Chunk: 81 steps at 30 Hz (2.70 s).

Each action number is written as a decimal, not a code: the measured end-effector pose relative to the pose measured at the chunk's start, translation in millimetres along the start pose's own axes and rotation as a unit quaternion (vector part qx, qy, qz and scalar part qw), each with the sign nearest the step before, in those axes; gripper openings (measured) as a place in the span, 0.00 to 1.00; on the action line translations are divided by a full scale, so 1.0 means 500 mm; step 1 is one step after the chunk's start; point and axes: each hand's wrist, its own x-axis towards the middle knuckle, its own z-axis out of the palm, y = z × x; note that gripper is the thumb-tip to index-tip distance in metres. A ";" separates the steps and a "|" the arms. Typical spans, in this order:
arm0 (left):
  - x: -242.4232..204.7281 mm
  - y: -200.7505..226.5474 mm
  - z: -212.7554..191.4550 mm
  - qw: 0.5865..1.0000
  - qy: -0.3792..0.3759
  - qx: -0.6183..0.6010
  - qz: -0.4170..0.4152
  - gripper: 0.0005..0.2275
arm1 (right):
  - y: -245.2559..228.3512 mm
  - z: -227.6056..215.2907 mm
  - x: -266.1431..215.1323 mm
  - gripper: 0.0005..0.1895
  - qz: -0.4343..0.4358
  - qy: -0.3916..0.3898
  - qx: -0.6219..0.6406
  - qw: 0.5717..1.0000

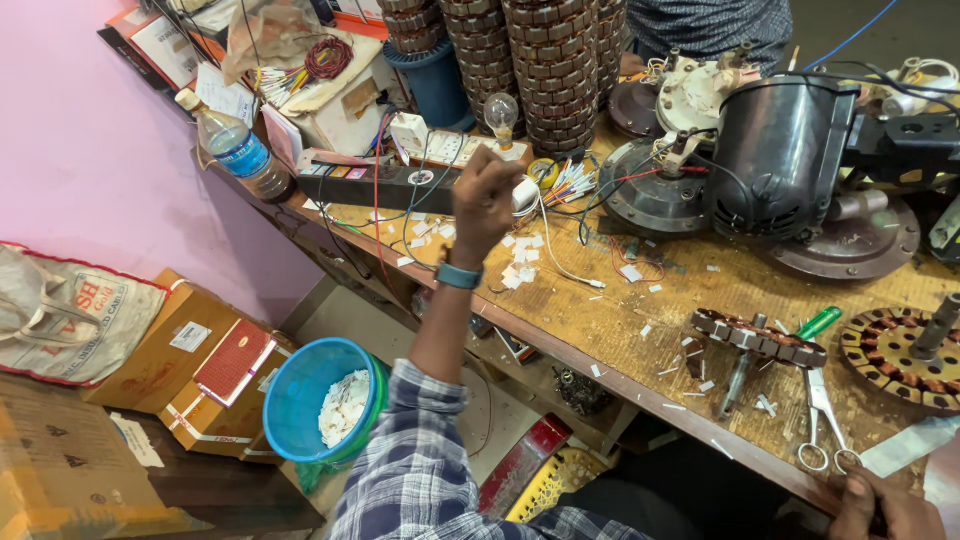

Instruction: The person inserts small white plastic spacers into the slots of a copper-wound stator core using a screwdriver and scissors. They cut the spacers to size and place them one by one into the stator slots.

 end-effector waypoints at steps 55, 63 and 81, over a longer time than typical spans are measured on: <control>-0.068 0.274 0.149 0.911 -0.156 -0.311 -0.221 0.06 | -0.334 -0.089 0.033 0.18 0.185 -0.028 -0.144 0.972; -0.095 0.246 0.185 0.880 -0.167 -0.335 -0.293 0.05 | -0.331 -0.123 0.008 0.25 0.245 -0.149 -0.197 0.937; -0.093 0.244 0.192 0.844 -0.171 -0.370 -0.348 0.05 | -0.317 -0.104 0.006 0.30 0.276 -0.183 -0.203 0.922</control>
